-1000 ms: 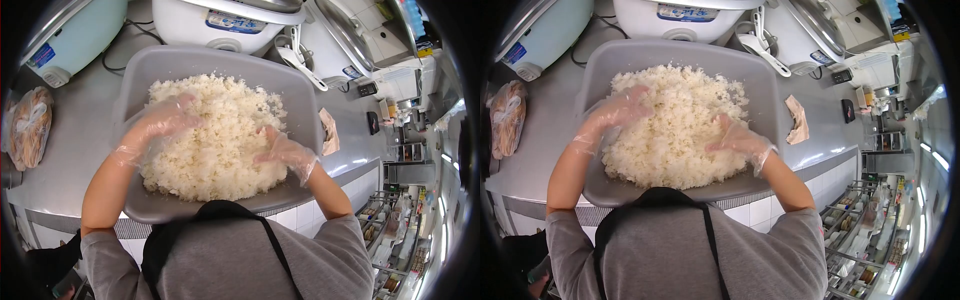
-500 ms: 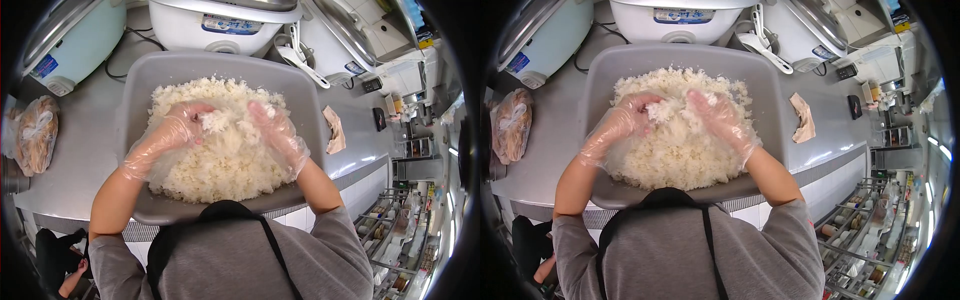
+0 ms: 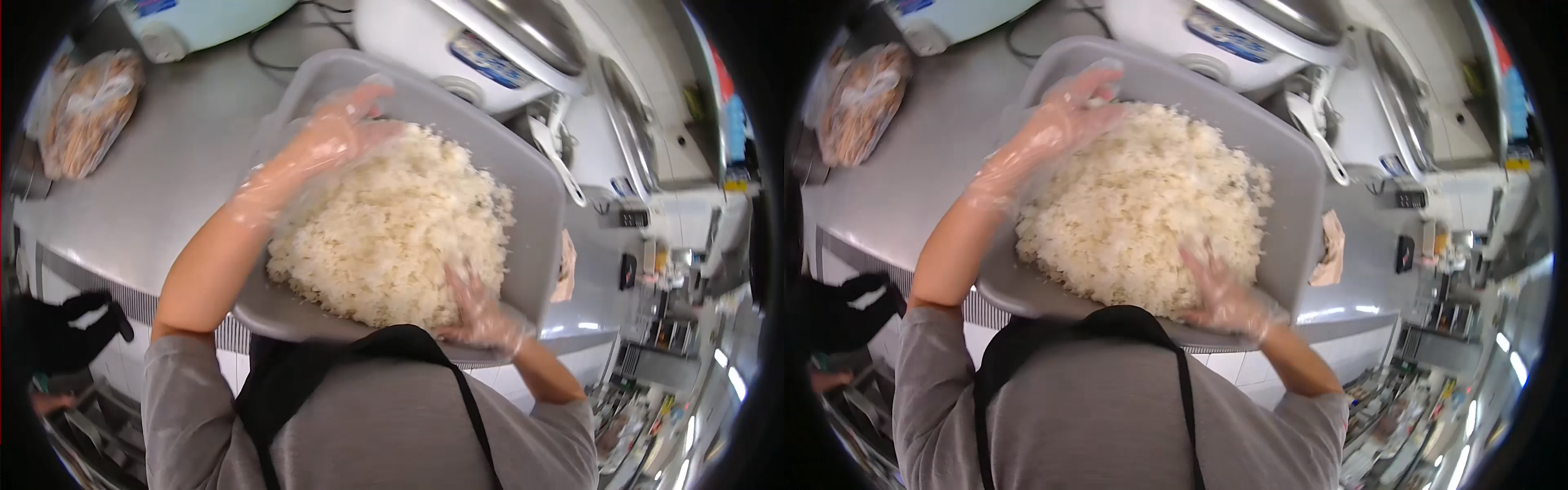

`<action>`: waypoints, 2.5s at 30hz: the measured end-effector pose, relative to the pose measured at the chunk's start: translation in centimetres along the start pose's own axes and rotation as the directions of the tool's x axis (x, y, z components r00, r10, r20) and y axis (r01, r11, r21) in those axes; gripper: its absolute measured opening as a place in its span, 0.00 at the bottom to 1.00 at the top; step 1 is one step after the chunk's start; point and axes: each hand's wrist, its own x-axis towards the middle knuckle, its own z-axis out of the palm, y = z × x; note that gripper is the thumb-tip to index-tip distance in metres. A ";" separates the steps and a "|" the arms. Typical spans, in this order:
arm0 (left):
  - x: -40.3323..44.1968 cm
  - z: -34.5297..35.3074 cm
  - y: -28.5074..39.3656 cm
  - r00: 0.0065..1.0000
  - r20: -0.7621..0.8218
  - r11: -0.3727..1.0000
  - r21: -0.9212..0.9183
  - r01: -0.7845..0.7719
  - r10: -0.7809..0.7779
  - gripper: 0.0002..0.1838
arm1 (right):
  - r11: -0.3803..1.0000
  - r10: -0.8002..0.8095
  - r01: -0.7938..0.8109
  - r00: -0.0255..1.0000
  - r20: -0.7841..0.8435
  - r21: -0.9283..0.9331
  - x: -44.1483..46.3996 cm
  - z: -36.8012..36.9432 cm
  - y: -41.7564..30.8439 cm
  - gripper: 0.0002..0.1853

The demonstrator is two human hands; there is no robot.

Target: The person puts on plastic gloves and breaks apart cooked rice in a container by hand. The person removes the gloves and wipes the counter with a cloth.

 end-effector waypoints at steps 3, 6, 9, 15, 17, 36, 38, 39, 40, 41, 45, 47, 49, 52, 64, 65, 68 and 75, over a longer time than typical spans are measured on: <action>0.4 -0.5 1.0 1.000 -0.018 0.986 -0.162 0.022 -0.025 0.27 | 0.962 -0.263 0.273 0.923 -0.281 -0.002 0.9 2.0 -1.0 0.55; 1.3 -0.3 0.1 0.999 -0.030 0.992 -0.129 0.019 -0.023 0.27 | 0.876 -0.439 0.465 0.880 -0.183 0.132 7.7 1.3 -4.6 0.39; 2.0 -0.1 -1.5 0.996 -0.088 0.997 -0.069 0.017 -0.023 0.26 | 0.803 -0.538 0.437 0.824 -0.177 -0.404 12.0 2.4 -6.4 0.34; 1.1 -1.2 -1.3 0.987 -0.095 0.985 -0.120 0.121 -0.133 0.24 | 0.946 -0.178 0.062 0.919 -0.351 -0.317 15.6 -6.4 -6.8 0.36; 0.7 -1.5 -0.1 0.982 -0.016 0.983 -0.002 0.186 -0.186 0.24 | 0.951 -0.006 -0.127 0.903 -0.429 -0.280 15.9 -7.9 -4.5 0.37; -3.1 5.3 1.5 0.688 0.656 0.831 0.539 -0.138 -0.311 0.51 | 0.733 0.532 -0.567 0.822 0.203 0.375 -2.7 3.3 9.5 0.52; -3.0 6.3 1.4 0.618 0.723 0.870 0.478 -0.124 -0.309 0.54 | 0.735 0.506 -0.514 0.850 0.146 0.443 -0.7 1.2 4.3 0.57; -2.8 6.4 1.2 0.593 0.748 0.899 0.429 -0.091 -0.297 0.55 | 0.734 0.495 -0.487 0.861 0.117 0.474 0.2 0.1 1.8 0.59; -2.6 6.5 1.2 0.574 0.769 0.924 0.380 -0.054 -0.282 0.55 | 0.737 0.482 -0.456 0.872 0.085 0.498 1.0 -0.9 0.0 0.62; -2.7 6.9 1.6 0.585 0.759 0.932 0.363 -0.014 -0.286 0.56 | 0.620 0.448 -0.347 0.893 0.045 0.704 1.8 -1.9 -1.2 0.63; -3.7 7.1 2.7 0.671 0.696 0.960 0.266 0.090 -0.256 0.55 | 0.333 0.428 -0.056 0.899 -0.098 0.941 5.2 -1.6 -2.6 0.63; -3.5 6.7 2.5 0.731 0.670 0.991 0.102 0.084 -0.131 0.52 | 0.338 0.467 -0.079 0.879 -0.094 0.938 6.1 -2.6 -3.4 0.59; -3.2 6.7 2.6 0.771 0.634 0.984 -0.167 0.057 0.063 0.47 | 0.298 0.499 -0.041 0.859 -0.119 0.954 5.3 -4.2 -4.3 0.53; -2.6 6.3 5.1 0.838 0.545 0.979 -0.182 0.088 0.026 0.38 | 0.326 0.444 0.359 0.758 -0.477 0.875 4.4 -3.6 -2.6 0.40; -1.2 7.3 9.4 0.924 0.376 0.951 -0.304 0.059 0.063 0.25 | 0.836 0.394 0.157 0.496 -0.774 0.526 2.7 -8.8 -1.0 0.24; -1.2 7.8 8.8 0.917 0.329 0.936 -0.332 -0.113 0.227 0.26 | 0.769 0.439 0.205 0.520 -0.733 0.606 2.9 -9.0 -1.1 0.24; -1.8 6.3 10.1 0.813 0.471 0.939 -0.153 -0.307 0.343 0.31 | 0.898 0.312 -0.021 0.733 -0.604 0.438 2.3 -10.7 0.4 0.35; -2.8 1.6 7.4 0.768 0.628 0.835 0.351 -0.423 0.125 0.28 | 0.854 0.394 -0.198 0.849 -0.351 0.481 5.0 -7.1 7.6 0.45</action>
